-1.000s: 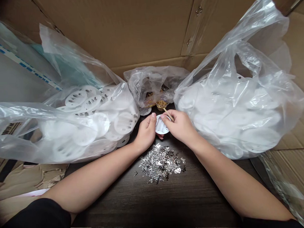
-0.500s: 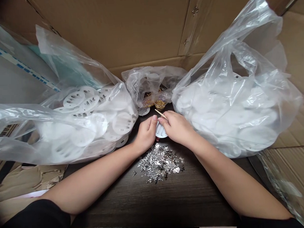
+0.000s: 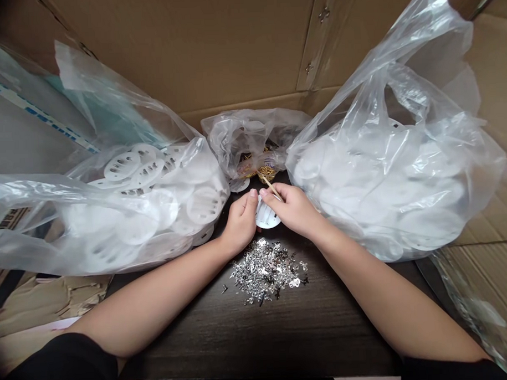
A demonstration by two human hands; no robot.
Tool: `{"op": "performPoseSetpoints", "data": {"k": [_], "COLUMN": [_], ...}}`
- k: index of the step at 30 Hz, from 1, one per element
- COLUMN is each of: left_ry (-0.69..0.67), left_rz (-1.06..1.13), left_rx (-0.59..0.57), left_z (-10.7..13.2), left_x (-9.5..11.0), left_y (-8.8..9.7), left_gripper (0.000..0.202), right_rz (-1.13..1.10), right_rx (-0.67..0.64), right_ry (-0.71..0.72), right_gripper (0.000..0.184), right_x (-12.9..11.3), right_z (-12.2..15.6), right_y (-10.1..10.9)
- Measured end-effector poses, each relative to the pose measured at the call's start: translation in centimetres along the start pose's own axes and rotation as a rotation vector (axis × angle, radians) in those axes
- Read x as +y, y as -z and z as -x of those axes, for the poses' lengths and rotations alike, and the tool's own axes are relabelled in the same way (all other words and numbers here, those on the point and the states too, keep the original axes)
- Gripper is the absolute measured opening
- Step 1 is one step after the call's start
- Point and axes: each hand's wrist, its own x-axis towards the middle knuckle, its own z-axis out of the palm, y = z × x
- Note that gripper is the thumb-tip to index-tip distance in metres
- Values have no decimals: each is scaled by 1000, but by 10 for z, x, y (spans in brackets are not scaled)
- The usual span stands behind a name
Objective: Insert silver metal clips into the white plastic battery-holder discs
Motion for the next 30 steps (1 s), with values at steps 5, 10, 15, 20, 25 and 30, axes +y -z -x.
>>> {"op": "performPoseSetpoints", "data": {"k": [5,10,15,20,25,30], "left_ry": [5,8,-7,-28,-52,-95], "left_rz": [182,277,319,307,314,336], "left_rx": [133,8,-56,-73,-64,-85], "left_z": [-5,-4,-1,0,1,-1], "left_x": [1,1,-3,-6,-8,-7], "left_y": [1,4,6,6,4,6], "left_gripper": [58,61,64,68,70,66], "right_rz": [-204,-279,-461,-528,-551,-580], "right_rx": [101,130,86,17,-22,-59], "right_ry": [72,0,-144,-218,-239,-273], "right_gripper": [30,27,26,28,27,26], "right_x": [-8,-18,-35,-44,-47,-48], "right_z": [3,1,7,12,15,15], "right_y": [-8,-4,-1,-1,-2,0]}}
